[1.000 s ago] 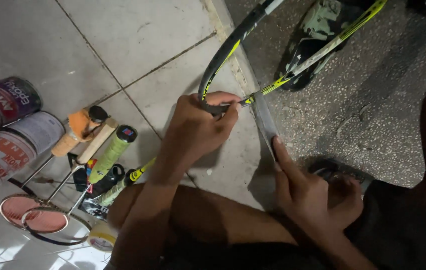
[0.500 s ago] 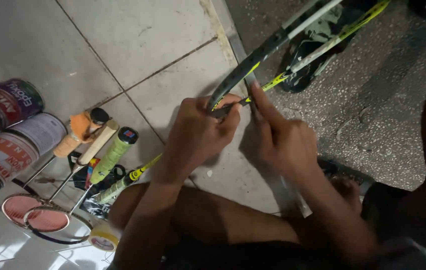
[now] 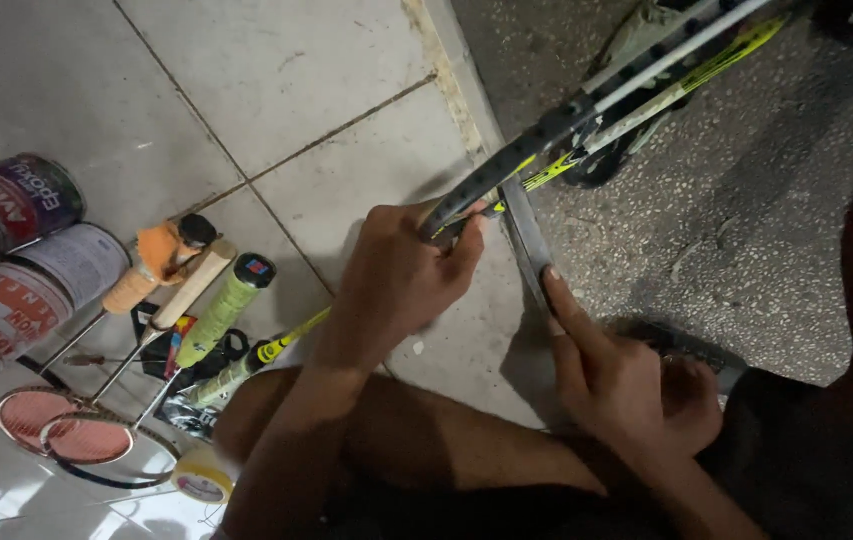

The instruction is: Repairing a badminton racket frame by filing down rough edges or imperfections using a hand file while sitting on the floor.

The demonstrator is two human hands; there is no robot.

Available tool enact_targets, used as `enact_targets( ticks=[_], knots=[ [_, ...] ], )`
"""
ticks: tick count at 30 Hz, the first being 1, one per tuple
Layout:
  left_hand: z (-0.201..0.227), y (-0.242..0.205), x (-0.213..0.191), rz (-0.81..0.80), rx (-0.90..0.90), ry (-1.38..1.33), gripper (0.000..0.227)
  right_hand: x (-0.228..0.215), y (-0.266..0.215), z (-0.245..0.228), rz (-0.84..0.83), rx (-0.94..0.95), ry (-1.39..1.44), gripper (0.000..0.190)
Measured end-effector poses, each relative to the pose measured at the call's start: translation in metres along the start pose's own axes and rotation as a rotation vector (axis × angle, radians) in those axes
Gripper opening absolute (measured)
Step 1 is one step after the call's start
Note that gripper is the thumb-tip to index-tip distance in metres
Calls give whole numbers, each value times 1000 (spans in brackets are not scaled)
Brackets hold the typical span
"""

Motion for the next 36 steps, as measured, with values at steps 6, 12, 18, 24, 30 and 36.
enact_targets(
  ticks=[6, 12, 18, 24, 30, 36],
  knots=[
    [5, 5, 3, -76, 19, -47, 21, 5, 36, -20, -136, 93, 66, 54],
    [8, 7, 5, -60, -1, -70, 14, -7, 78, -40, 94, -42, -107, 20],
    [10, 2, 5, -76, -44, -34, 17, -38, 23, -41, 169, -118, -54, 26],
    [5, 2, 4, -71, -57, -109, 21, -27, -9, -24, 137, -139, -112, 53],
    [-2, 7, 8, -104, -59, -156, 17, 0, 38, -19, 63, -93, -13, 50],
    [-2, 6, 8, -83, -23, -109, 16, -12, 85, -70, 101, -189, 39, 42]
  ],
)
Point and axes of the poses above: each hand's wrist, its own y-axis towards the middle knuckle, its own x-axis out of the palm, z = x × y, the point moved 9 cm from there along y, towards the middle knuckle, and after that the axes turned 9 degrees about y, right-handed, at the moved point
